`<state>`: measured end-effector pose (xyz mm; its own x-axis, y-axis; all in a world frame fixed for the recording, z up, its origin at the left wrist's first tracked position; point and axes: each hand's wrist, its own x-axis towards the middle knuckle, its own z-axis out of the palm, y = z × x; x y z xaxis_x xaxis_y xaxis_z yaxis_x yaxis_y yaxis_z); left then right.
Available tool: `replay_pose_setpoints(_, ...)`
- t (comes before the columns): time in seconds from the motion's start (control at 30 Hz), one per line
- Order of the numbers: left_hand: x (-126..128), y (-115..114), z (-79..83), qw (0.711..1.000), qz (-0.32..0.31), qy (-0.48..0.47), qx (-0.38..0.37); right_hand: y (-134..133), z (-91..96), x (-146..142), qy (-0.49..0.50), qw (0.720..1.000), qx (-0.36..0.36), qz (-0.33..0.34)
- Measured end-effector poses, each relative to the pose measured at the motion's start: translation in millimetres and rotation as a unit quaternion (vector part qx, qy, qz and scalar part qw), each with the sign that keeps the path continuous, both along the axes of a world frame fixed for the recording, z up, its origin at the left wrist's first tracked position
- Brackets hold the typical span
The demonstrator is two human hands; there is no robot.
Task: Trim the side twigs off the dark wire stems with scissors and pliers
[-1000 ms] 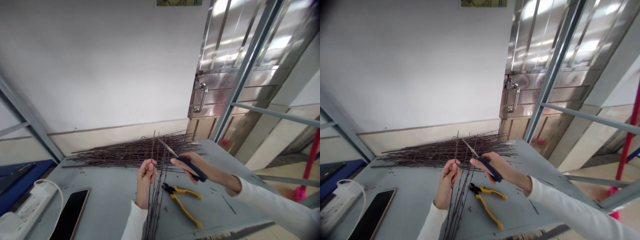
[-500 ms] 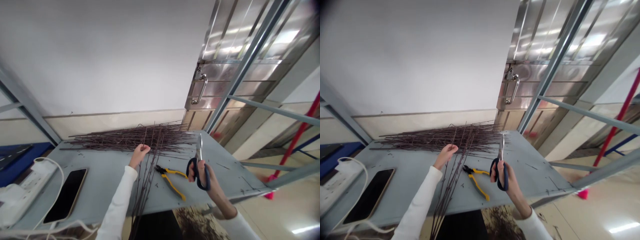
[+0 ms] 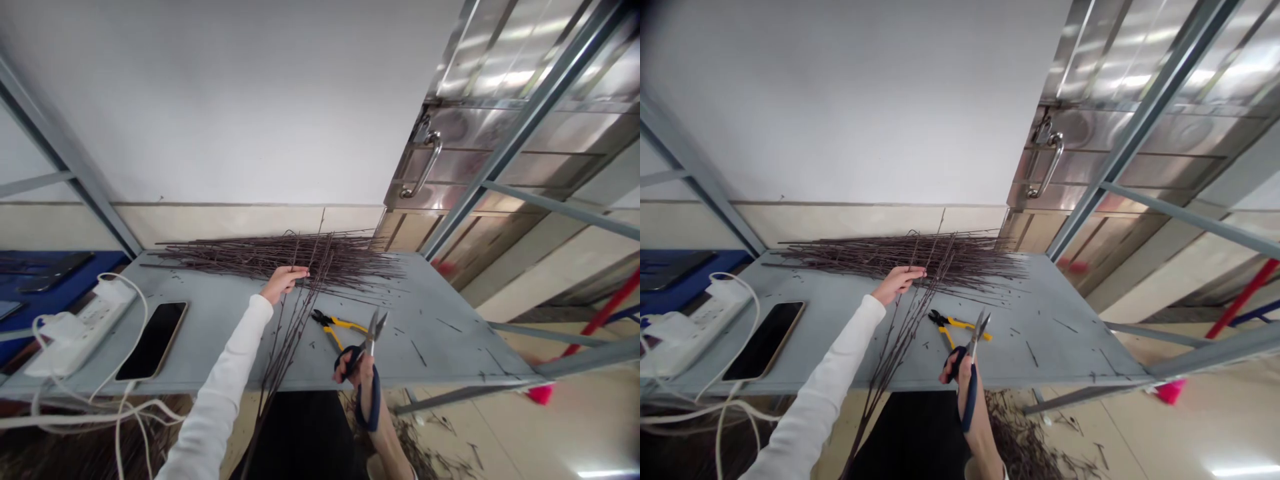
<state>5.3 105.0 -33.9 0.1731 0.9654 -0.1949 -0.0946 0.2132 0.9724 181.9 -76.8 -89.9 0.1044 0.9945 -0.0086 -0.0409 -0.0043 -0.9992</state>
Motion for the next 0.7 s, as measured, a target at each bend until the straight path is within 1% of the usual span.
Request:
replay_pose_setpoints(0.07,-1,-2,4.0,1.0,-0.01,-0.022,0.005,1,1.7,-5,-0.049,0.999,-0.013,0.01)
replay_pose_setpoints(0.13,0,-4,7.5,0.999,-0.019,-0.041,0.008,9,3.3,-12,-0.093,0.996,-0.009,0.001)
replay_pose_setpoints(0.17,1,-5,9.1,0.998,-0.023,-0.049,0.009,15,3.2,-16,-0.097,0.995,-0.003,-0.006)
replay_pose_setpoints(0.3,3,-10,14.9,0.996,-0.034,-0.078,0.015,44,-2.5,-39,-0.067,0.997,0.017,-0.022)
replay_pose_setpoints(0.4,1,-12,17.5,0.995,-0.039,-0.091,0.021,59,-6.2,-54,-0.067,0.997,0.018,-0.023)
replay_pose_setpoints(0.53,-3,-12,16.1,0.995,-0.02,-0.093,0.028,69,-7.4,-64,-0.055,0.998,0.015,-0.024)
replay_pose_setpoints(0.7,-11,-15,12.0,0.996,0.031,-0.063,0.047,73,-8.7,-62,-0.009,0.999,0.026,-0.017)
